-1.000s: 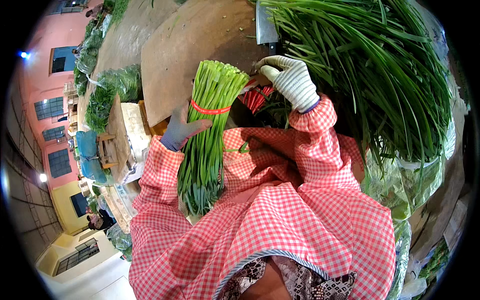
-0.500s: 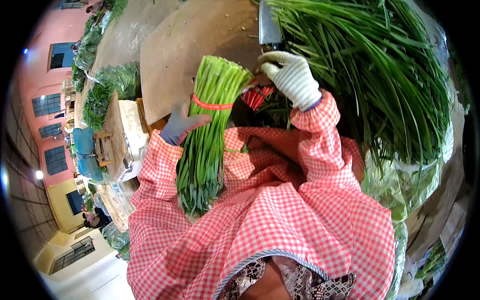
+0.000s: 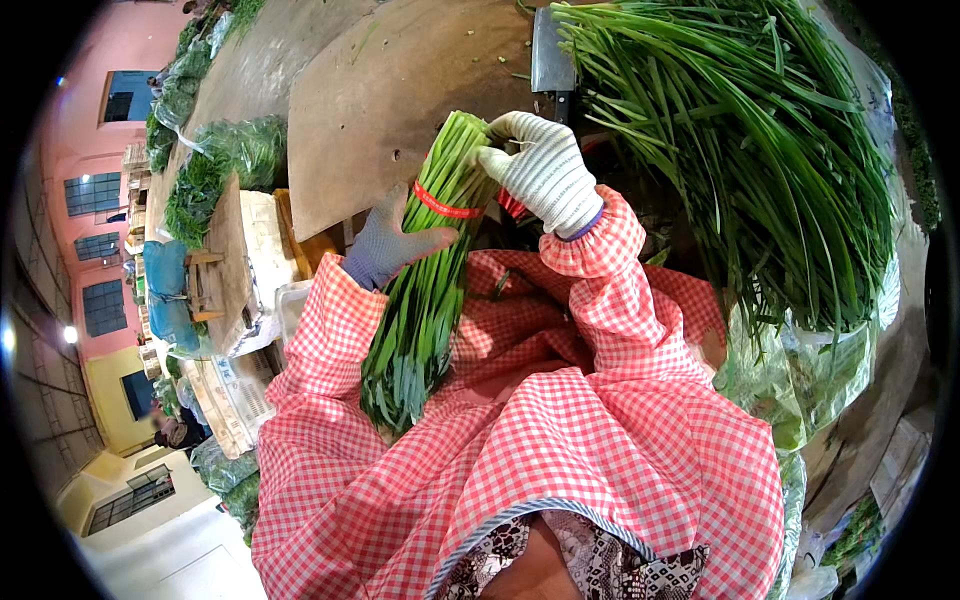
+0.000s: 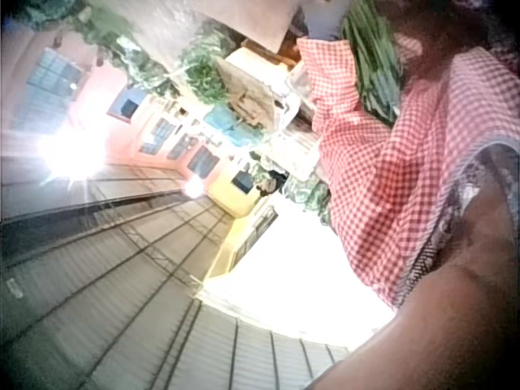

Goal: The person gathers green onions, aligns them into bunches, and secures each with a red rubber band. The person places the finished bundles into a white plastic basket.

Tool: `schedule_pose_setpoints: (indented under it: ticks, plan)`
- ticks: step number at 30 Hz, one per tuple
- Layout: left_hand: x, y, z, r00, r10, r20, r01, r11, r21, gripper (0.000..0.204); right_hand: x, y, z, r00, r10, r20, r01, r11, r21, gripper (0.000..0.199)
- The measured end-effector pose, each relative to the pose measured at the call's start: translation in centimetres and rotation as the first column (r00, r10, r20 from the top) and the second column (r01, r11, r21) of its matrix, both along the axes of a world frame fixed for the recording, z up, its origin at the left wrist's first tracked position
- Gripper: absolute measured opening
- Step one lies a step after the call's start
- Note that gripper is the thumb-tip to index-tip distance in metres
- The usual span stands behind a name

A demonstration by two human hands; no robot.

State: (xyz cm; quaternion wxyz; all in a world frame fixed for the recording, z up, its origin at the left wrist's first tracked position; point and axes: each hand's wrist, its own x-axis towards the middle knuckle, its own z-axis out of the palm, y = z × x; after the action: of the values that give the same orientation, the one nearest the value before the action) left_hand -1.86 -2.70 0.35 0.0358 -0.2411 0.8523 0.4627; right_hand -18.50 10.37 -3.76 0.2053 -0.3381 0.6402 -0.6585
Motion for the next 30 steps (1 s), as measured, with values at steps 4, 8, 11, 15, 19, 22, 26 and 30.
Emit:
schedule_pose_setpoints:
  ticks: [4,8,11,15,19,22,26,30]
  plan:
    - [-0.1,0.0,-0.1,0.998,-0.051,-0.041,0.049,0.998,-0.042,0.086,-0.2,1.1,-0.3,0.965,0.008,0.263,0.001,0.999,-0.033,0.017]
    - [0.2,-0.4,-0.7,0.997,-0.047,-0.062,0.045,0.999,-0.029,0.087,-2.3,3.7,-0.4,0.892,-0.149,0.427,0.195,0.979,-0.064,0.013]
    - [0.2,-0.7,-1.2,0.996,-0.062,-0.064,0.061,0.998,-0.021,0.088,-3.6,5.5,-0.6,0.901,-0.211,0.379,0.194,0.977,0.083,0.018]
    - [0.1,-0.3,-1.3,1.000,-0.008,-0.026,0.008,1.000,0.001,0.087,-2.1,5.4,-1.2,0.984,-0.114,0.140,0.117,0.993,-0.014,0.022]
    - [-0.1,0.7,-0.8,0.997,-0.053,-0.048,0.044,0.984,-0.171,0.083,-0.1,2.2,-1.3,0.997,-0.070,0.018,0.070,0.997,-0.027,0.026]
    - [-0.2,1.2,-0.9,0.994,-0.076,-0.077,0.049,0.951,-0.305,0.083,0.0,0.8,-0.3,0.978,-0.132,-0.163,0.144,0.987,0.065,0.017]
    - [0.1,1.0,-1.3,0.997,-0.059,-0.046,0.038,0.928,-0.371,0.085,-0.8,3.4,1.6,0.930,-0.063,0.362,0.139,0.973,-0.187,0.011]
    - [0.0,0.7,-2.0,0.997,-0.054,-0.045,0.036,0.943,-0.331,0.084,-2.0,5.7,1.4,0.947,-0.127,0.296,0.158,0.984,-0.086,0.017]
